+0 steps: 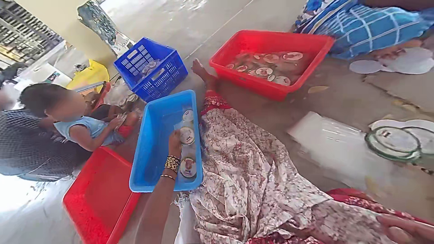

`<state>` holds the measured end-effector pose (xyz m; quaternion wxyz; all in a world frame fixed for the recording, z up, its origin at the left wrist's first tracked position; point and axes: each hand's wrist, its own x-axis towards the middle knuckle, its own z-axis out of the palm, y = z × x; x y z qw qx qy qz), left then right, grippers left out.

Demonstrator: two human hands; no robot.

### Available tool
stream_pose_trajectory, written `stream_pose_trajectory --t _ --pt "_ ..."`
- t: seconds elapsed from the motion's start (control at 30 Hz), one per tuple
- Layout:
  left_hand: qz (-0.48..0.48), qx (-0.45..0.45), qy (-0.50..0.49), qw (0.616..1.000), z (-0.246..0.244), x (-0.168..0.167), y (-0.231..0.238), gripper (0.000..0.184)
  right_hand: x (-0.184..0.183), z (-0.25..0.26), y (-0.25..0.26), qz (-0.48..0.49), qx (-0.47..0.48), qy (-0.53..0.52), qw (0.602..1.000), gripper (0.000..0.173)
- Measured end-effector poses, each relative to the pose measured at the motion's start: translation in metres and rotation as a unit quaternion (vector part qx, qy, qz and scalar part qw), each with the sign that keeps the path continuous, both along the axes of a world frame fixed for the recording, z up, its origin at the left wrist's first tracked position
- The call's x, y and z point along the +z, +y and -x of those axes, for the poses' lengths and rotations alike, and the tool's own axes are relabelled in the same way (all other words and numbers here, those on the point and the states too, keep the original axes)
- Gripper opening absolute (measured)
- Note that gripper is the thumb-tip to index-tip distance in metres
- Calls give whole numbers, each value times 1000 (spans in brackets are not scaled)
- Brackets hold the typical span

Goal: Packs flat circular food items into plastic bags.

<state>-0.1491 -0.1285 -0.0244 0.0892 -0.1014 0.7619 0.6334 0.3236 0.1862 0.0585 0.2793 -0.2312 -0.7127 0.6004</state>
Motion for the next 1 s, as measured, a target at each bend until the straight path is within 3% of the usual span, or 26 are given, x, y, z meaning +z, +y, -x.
stream_pose_trajectory --t 0.07,0.23,0.33,0.5,0.63,0.77,0.87,1.0 --pt "80 -27 7 996 5 -15 -4 34 -6 2 3 -2 0 -16 1000 20" --pt "136 -15 55 989 22 -27 -1 35 -8 6 6 -34 -52 -76 995 16" --pt "249 -142 36 958 25 -18 -3 33 -15 11 11 -29 -24 -69 997 15" --pt "290 -237 41 926 19 -9 1 27 -29 11 11 -30 1 -81 996 16" --pt "304 -218 58 926 11 -13 -7 39 -23 11 15 -106 0 -146 984 24" --pt "279 -152 136 938 -1 -2 -1 54 -34 33 44 -182 -76 -224 954 30" --pt "228 -121 211 943 -18 19 21 54 -54 59 87 -193 -72 -313 927 27" --pt "168 -143 269 938 -55 48 67 51 -90 96 127 -161 -17 -479 862 48"
